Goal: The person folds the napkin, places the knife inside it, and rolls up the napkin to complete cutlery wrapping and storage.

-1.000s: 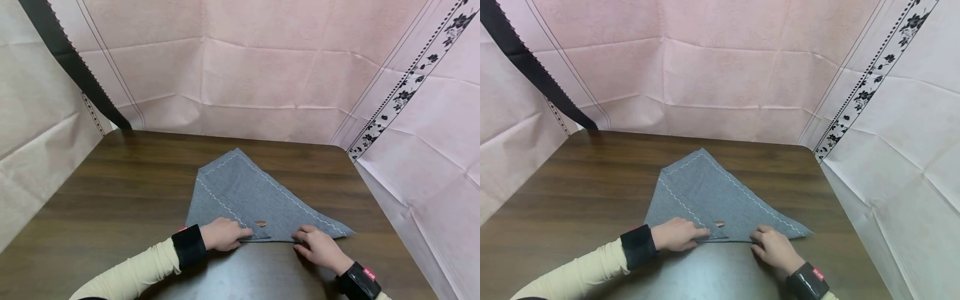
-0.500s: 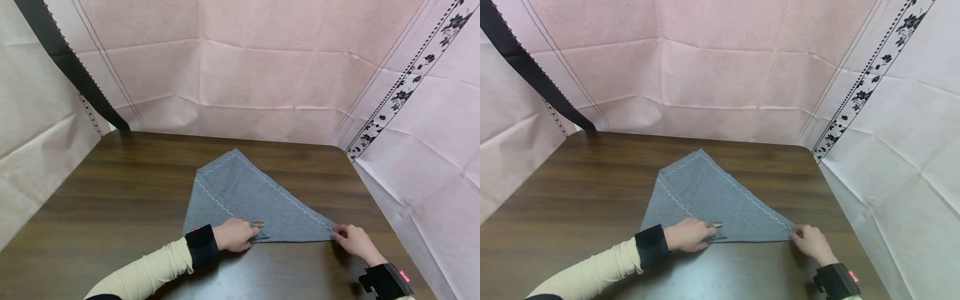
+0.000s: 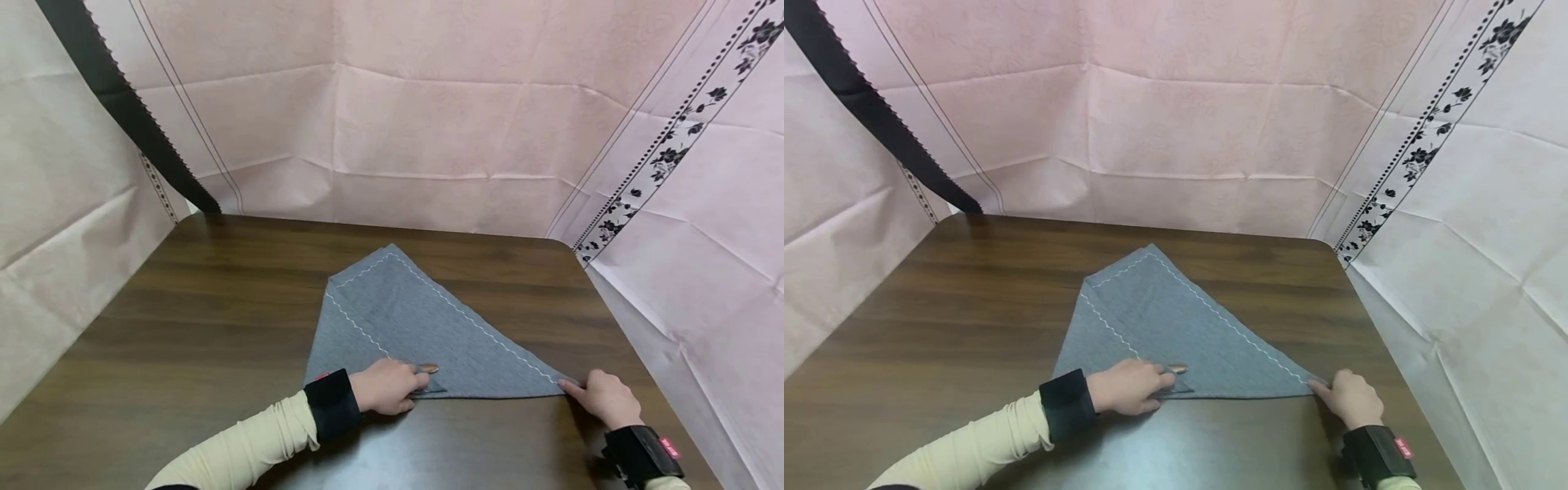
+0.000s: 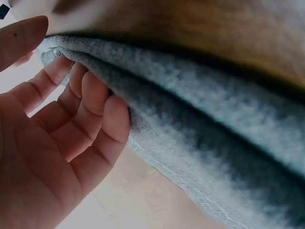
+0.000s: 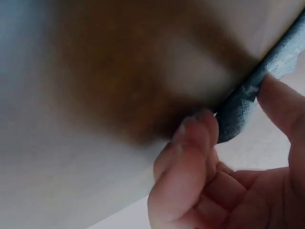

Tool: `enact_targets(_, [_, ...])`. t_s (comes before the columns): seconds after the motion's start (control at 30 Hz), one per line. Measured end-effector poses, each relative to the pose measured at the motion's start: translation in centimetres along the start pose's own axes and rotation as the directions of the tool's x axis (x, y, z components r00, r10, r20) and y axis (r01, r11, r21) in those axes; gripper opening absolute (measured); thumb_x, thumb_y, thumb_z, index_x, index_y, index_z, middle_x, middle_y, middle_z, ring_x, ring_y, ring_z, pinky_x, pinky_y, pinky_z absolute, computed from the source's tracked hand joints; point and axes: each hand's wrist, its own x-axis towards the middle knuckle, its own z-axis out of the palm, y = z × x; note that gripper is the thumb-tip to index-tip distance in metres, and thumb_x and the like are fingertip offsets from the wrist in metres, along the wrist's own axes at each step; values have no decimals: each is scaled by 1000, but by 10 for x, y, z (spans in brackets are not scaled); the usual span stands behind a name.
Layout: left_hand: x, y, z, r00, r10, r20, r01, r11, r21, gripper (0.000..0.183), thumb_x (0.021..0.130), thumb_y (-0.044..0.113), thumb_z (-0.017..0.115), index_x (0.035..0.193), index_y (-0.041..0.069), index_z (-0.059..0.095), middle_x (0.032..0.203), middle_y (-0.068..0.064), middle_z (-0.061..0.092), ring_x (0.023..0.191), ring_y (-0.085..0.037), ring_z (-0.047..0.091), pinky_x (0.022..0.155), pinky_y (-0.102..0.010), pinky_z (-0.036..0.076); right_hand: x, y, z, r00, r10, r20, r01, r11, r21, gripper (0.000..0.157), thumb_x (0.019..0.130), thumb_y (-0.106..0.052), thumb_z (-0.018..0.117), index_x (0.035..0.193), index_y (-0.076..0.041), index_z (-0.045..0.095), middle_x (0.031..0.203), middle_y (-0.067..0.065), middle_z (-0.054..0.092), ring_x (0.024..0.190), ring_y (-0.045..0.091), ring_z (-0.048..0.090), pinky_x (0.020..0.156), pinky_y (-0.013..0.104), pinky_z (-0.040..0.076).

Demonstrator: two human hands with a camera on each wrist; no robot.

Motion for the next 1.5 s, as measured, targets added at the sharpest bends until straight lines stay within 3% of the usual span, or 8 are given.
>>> enact_targets(0.3, [8, 2, -6, 1000, -14, 17, 14, 1000, -24, 17, 84, 28, 65, 85, 18, 52, 66, 7, 45, 62, -10, 50, 54, -25, 38, 0, -5, 7, 976, -119, -180, 131, 990, 54, 36, 78, -26, 68, 65, -5, 42, 58, 2, 38, 54, 19, 41, 49, 30, 29])
enact_targets(0.57, [32, -1, -16, 995, 50, -84, -61, 989, -134, 15, 87, 22, 60, 73, 17, 56, 61, 10, 47, 54, -4, 44, 50, -20, 35, -4, -27, 8, 850, -291, -439, 329, 944, 11, 32, 71, -3, 72, 86, 3, 44, 60, 12, 53, 53, 25, 49, 49, 41, 38])
enact_targets(0.67, [50, 5, -26, 986, 75, -149, -100, 980, -170, 7, 88, 20, 58, 89, 14, 61, 71, 6, 58, 57, -3, 48, 53, -19, 39, -4, -38, 10, 788, -352, -505, 390, 920, -31, 34, 69, 0, 72, 89, 2, 44, 59, 11, 54, 49, 23, 48, 47, 40, 38])
enact_targets(0.8, [83, 20, -33, 975, 87, -204, -125, 976, -180, 24, 89, 20, 55, 112, 11, 59, 89, 2, 64, 64, -4, 53, 58, -19, 44, -3, -52, 13, 722, -414, -554, 449, 890, -81, 39, 66, 3, 73, 91, 1, 43, 57, 9, 52, 46, 18, 44, 43, 37, 36])
enact_targets(0.93, [109, 36, -33, 967, 66, -245, -121, 968, -220, 28, 92, 21, 52, 117, 11, 56, 87, 5, 59, 65, -4, 50, 56, -16, 39, -2, -65, 17, 699, -446, -559, 479, 872, -97, 41, 65, 4, 73, 92, -1, 43, 53, 4, 46, 44, 15, 39, 41, 32, 32])
enact_targets(1.17, [124, 50, -32, 930, 30, -366, -119, 968, -222, 13, 92, 23, 54, 87, 13, 59, 73, 6, 49, 59, -4, 43, 51, -13, 30, -1, -80, 19, 677, -471, -565, 511, 854, -99, 38, 63, 6, 70, 88, -2, 42, 53, 1, 41, 45, 15, 39, 42, 32, 34])
enact_targets(1.4, [127, 53, -34, 925, -8, -381, -83, 972, -221, 17, 91, 16, 55, 74, 14, 57, 63, 7, 45, 54, -3, 41, 47, -13, 29, 0, -84, 23, 568, -506, -649, 562, 815, -144, 41, 58, 10, 69, 87, -2, 43, 53, 1, 41, 44, 14, 42, 41, 34, 36])
enact_targets(1.5, [127, 54, -34, 919, -11, -394, -83, 972, -219, 14, 90, 14, 54, 76, 13, 57, 63, 6, 44, 53, -4, 40, 47, -13, 28, -1, -84, 24, 544, -514, -664, 571, 806, -156, 41, 58, 11, 68, 89, -1, 43, 55, 3, 44, 45, 15, 44, 42, 34, 37])
